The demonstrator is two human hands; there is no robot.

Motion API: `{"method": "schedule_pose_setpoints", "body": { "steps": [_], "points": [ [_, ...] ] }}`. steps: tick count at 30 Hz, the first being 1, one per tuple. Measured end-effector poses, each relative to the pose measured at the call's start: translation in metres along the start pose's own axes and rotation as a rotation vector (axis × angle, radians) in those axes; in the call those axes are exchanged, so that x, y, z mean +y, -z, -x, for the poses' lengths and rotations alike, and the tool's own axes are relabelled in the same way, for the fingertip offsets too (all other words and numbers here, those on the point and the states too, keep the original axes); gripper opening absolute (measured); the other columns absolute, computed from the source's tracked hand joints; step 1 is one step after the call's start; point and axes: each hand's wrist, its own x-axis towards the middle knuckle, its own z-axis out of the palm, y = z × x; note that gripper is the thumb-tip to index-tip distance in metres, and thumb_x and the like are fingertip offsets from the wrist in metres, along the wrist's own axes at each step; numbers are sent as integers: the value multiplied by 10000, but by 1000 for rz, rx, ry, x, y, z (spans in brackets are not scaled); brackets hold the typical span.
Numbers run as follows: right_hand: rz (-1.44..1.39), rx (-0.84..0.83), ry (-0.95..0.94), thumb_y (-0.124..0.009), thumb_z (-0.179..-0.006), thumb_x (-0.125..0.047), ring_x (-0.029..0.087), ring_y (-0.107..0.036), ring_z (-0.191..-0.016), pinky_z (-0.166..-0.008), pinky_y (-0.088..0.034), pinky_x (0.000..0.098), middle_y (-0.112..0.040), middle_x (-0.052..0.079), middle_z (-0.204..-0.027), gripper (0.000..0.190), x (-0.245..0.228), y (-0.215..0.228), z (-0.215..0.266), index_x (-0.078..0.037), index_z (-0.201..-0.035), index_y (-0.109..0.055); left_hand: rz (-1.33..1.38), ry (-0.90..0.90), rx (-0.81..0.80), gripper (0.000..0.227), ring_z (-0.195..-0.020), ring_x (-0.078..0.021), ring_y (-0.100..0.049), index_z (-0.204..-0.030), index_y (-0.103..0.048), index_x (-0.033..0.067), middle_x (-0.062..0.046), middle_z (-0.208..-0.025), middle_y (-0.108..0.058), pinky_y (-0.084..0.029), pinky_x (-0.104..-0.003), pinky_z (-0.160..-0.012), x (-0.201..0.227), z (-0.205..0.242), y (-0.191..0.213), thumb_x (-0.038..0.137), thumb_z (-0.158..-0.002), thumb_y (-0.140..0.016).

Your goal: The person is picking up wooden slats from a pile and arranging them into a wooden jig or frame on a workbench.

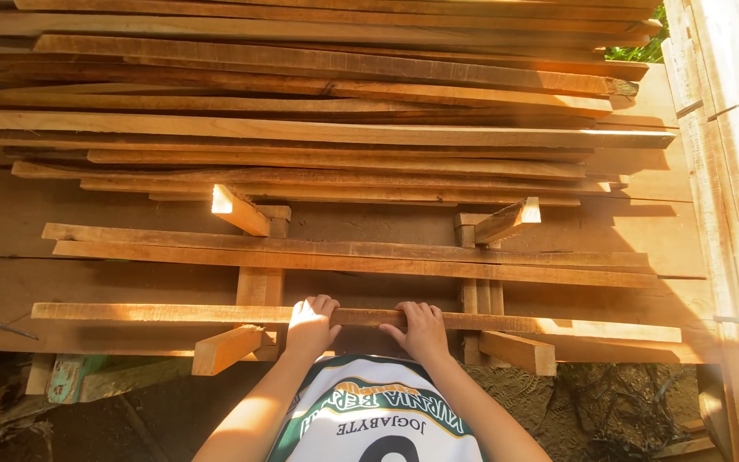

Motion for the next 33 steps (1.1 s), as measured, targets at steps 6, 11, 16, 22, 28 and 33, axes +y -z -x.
{"method": "schedule_pose_setpoints", "body": {
  "steps": [6,11,16,22,28,33],
  "points": [
    [-58,-170,-65,-751,-817,-612,209,-672,-985,-1011,-427,424,-720,3,-968,497,-5,17,-6,-222,-1086,-601,96,58,-81,461,-1121,-207,-616,-1203,-656,204,-8,-1114,-632,-492,-365,-992,1,8,37,500,-858,-736],
    [-85,-250,-113,-746,-817,-624,215,-676,-1008,-1014,-422,421,-735,4,-1004,510,-12,33,-14,-222,-1098,-603,154,140,-170,395,-1098,-184,-642,-1149,-689,213,10,-1060,-647,-507,-338,-989,4,-5,46,531,-916,-664],
    [-167,-310,-161,-742,-851,-566,235,-675,-1023,-1025,-412,418,-740,31,-1018,455,-17,46,-19,-197,-1095,-635,-16,163,-230,417,-1026,-183,-645,-919,-724,218,11,-914,-704,-398,-387,-1027,8,-34,26,602,-890,-564],
    [-402,-73,-258,-698,-927,-483,126,-693,-892,-869,-529,303,-714,-81,-841,197,-8,37,-42,-287,-943,-696,-3,237,-500,400,-1065,-239,-689,-933,-764,204,-49,-1010,-771,-355,-427,-1049,13,-60,26,549,-860,-576],
    [-563,369,-130,-729,-946,-237,262,-704,-859,-804,-561,380,-715,52,-839,64,6,35,-179,-173,-952,-733,663,188,-451,493,-1219,-394,-656,-1182,-740,31,-212,-1212,-736,-490,-497,-1043,16,-152,146,444,-927,-653],
    [-380,477,-58,-731,-932,-235,335,-652,-1059,-882,-545,483,-669,93,-1118,239,2,118,-319,-115,-1126,-661,602,54,92,499,-1203,-393,-647,-1298,-642,57,-195,-1241,-697,-506,-501,-1030,-30,-290,204,405,-942,-682]
  ]
}}
